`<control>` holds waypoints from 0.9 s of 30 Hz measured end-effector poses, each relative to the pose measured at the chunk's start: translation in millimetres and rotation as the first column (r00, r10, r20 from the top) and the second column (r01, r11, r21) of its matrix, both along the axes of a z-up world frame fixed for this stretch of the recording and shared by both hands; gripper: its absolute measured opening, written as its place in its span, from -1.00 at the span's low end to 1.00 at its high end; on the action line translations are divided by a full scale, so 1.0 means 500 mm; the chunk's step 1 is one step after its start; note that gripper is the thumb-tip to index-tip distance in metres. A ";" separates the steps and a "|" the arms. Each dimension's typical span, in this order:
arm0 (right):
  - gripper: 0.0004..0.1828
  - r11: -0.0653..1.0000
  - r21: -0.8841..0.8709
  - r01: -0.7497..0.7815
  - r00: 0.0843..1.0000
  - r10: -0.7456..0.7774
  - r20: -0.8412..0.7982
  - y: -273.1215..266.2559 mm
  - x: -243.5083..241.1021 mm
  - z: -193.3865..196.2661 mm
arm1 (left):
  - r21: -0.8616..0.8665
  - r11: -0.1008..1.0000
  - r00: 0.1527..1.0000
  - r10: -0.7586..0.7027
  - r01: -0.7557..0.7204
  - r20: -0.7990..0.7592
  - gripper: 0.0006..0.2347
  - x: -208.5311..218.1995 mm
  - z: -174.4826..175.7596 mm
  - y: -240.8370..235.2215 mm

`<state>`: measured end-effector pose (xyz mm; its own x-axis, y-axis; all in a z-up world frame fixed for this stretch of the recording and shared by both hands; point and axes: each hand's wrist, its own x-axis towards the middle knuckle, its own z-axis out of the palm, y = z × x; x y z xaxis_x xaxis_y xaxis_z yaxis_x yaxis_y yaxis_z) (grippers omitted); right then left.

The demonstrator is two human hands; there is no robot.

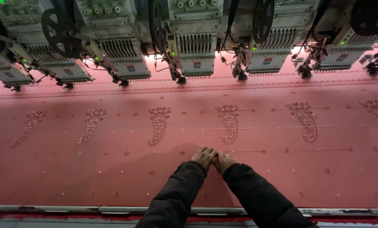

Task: The person picks off small fragments of material and thread from an industrial embroidery machine.

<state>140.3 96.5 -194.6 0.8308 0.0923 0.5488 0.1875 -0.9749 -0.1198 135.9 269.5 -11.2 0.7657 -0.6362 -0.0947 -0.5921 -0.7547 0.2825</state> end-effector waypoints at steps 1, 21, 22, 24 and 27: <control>-0.69 1.000 0.000 0.001 1.000 -0.001 0.000 -0.003 0.000 -0.023 | 0.000 1.000 1.000 -0.001 0.001 0.000 -0.81 0.003 -0.029 -0.004; -0.77 0.522 0.711 0.471 0.478 0.526 -0.703 -0.148 -0.185 0.215 | -0.431 0.892 0.987 -0.160 0.136 -0.019 -0.77 -0.068 -0.100 -0.049; -0.77 0.520 0.711 0.473 0.480 0.525 -0.703 -0.199 -0.171 0.148 | -0.431 0.892 0.986 -0.163 0.139 -0.019 -0.77 -0.054 -0.110 -0.062; -0.75 -0.316 0.654 0.688 0.512 0.849 -0.128 -0.317 -0.160 0.015 | -0.526 0.845 0.990 -0.030 0.098 0.137 -0.92 -0.034 -0.133 -0.107; -0.60 -0.416 0.575 0.705 0.702 0.524 -0.482 -0.305 -0.168 0.219 | -0.389 0.914 0.989 -0.066 0.113 0.131 -0.69 0.021 -0.123 -0.175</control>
<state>56.2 -56.1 -84.8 0.7036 -0.0111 -0.7105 -0.5676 0.5929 -0.5712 146.4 182.0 -72.6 0.6945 -0.6703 0.2613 -0.6973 -0.5378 0.4738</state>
